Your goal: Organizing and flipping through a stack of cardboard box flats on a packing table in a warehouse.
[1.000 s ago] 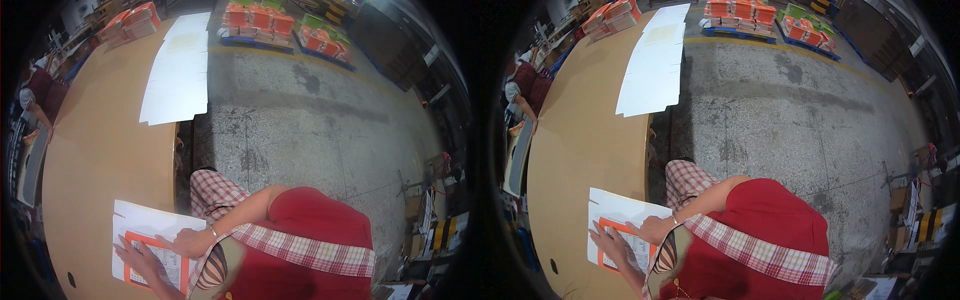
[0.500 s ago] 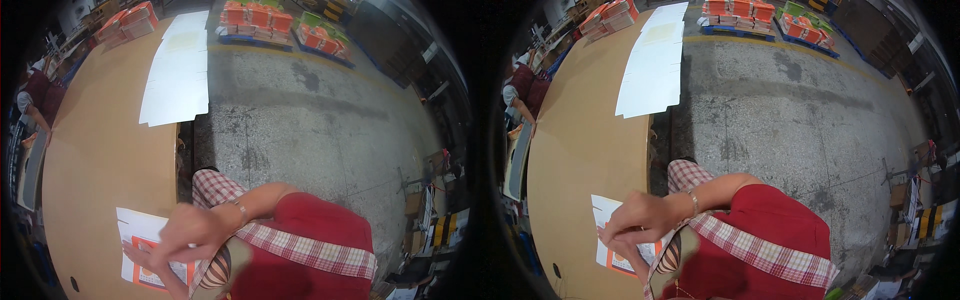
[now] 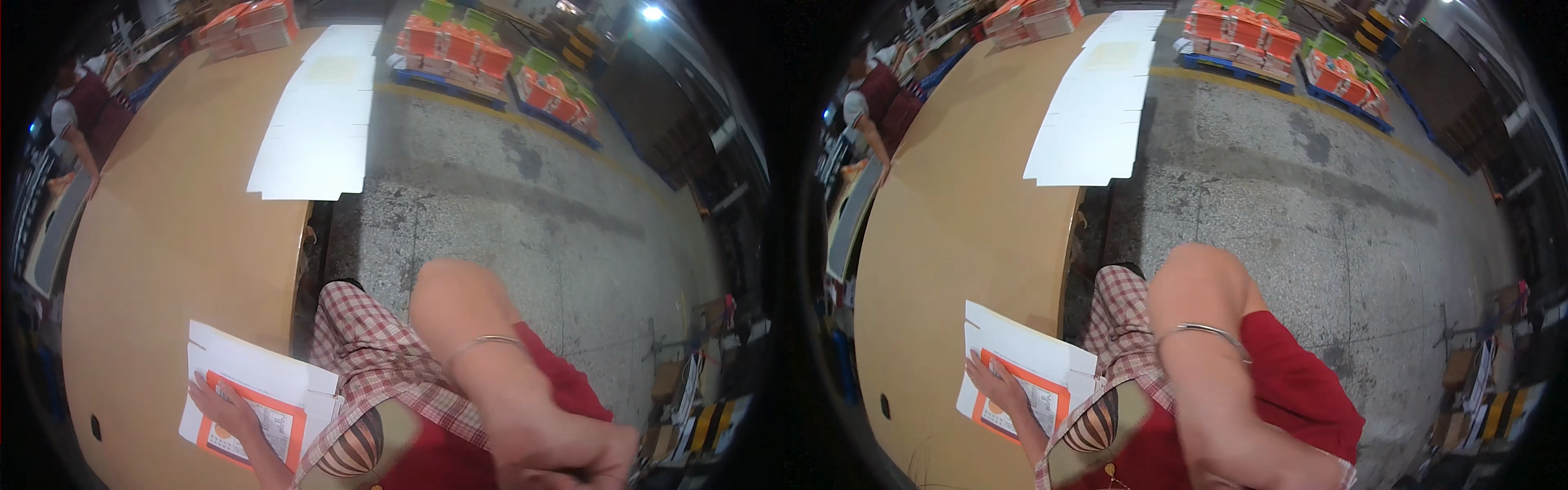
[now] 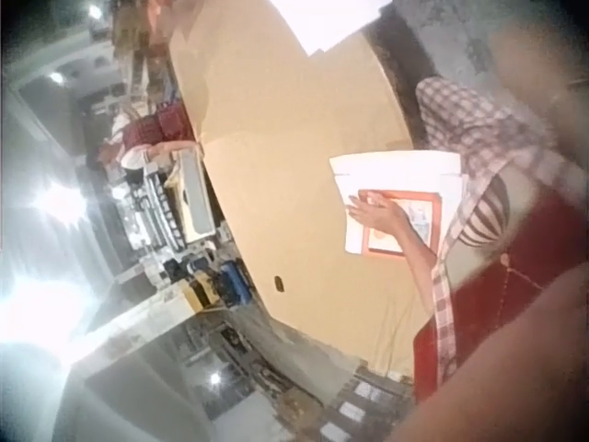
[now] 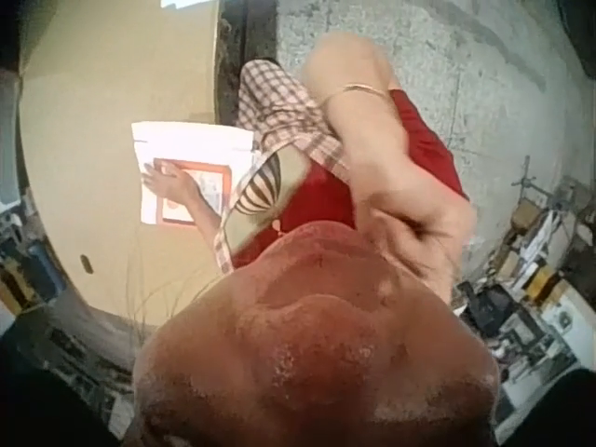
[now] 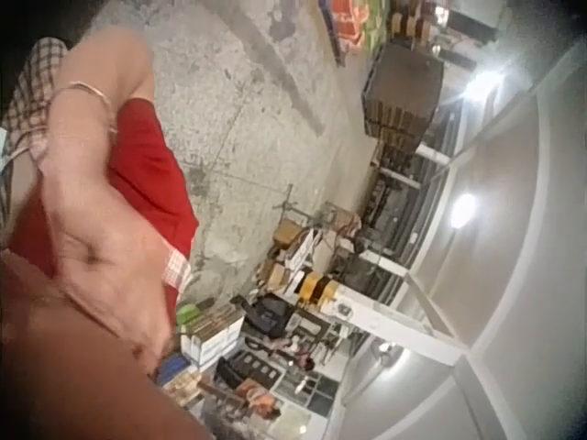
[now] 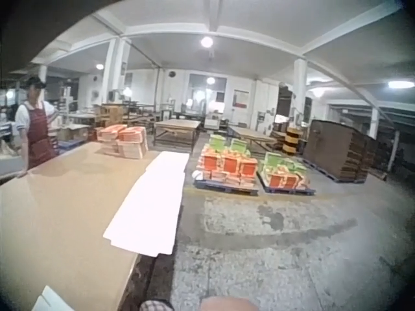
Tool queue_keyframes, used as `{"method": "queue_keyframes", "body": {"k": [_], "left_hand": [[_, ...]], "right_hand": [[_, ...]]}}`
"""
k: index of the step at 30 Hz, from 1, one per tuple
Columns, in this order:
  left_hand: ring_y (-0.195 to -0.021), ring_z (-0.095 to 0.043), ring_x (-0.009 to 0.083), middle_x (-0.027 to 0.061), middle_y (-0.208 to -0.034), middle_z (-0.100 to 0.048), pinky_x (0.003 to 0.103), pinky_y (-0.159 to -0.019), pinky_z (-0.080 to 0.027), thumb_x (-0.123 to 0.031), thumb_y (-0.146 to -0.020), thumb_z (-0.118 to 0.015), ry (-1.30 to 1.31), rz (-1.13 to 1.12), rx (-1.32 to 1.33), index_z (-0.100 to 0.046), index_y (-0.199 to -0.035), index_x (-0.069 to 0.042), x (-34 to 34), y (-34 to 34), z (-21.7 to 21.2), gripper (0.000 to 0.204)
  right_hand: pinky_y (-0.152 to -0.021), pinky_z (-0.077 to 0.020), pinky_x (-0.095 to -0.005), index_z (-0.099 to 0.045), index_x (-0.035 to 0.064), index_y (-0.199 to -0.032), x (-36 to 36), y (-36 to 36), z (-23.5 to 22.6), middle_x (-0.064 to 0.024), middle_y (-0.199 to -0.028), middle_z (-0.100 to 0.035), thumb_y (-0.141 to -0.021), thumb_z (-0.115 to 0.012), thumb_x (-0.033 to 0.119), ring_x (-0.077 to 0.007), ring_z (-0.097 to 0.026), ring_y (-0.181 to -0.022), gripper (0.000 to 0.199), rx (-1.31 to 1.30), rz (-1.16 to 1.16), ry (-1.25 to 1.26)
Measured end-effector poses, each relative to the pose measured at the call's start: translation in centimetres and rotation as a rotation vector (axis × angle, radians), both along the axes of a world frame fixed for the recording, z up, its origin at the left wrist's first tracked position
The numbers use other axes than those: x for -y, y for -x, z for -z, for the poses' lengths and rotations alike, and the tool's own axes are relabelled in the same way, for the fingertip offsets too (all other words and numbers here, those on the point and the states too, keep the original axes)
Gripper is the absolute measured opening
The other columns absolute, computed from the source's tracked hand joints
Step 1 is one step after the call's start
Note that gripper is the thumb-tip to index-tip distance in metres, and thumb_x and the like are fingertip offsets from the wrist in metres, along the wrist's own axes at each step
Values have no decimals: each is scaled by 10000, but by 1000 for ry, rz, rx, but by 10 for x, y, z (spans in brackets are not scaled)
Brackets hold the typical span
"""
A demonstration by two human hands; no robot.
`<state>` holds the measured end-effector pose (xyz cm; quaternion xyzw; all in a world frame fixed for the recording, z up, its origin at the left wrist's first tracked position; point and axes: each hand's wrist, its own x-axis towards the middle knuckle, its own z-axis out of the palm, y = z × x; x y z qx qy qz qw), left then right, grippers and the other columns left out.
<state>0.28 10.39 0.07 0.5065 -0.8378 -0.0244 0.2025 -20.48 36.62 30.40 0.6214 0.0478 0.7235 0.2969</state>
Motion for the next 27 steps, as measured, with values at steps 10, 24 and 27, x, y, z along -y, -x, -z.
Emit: {"method": "queue_keyframes", "body": {"k": [10, 24, 27], "left_hand": [[-1424, -218, 412, 224, -1531, -269, 507, -1158, -200, -260, -997, -455, -29, -18, -74, -339, -1462, -29, -5, 0, -7, 532], [-1409, -260, 414, 235, -1520, -301, 500, -1152, -216, -307, -1015, -426, -18, -1, -49, -349, -1465, -43, -1, -1, -3, 527], [-1405, -268, 416, 238, -1520, -301, 500, -1149, -224, -312, -1018, -414, 1, 9, -38, -350, -1465, -46, -2, -2, -3, 524]], "right_hand": [[-445, -335, -212, -517, 75, -690, -9, 2, -14, 58, -553, -406, -834, -647, 85, -52, -381, -437, 194, -174, 520, 70], [-413, -308, -190, -392, 87, -855, -31, -14, -5, 54, -709, -361, -735, -452, -182, -39, -385, -518, 301, -179, 502, 16], [-433, -316, -198, -394, 87, -877, -32, -17, -3, 42, -735, -366, -738, -460, -170, -51, -392, -544, 300, -152, 518, -1]]}}
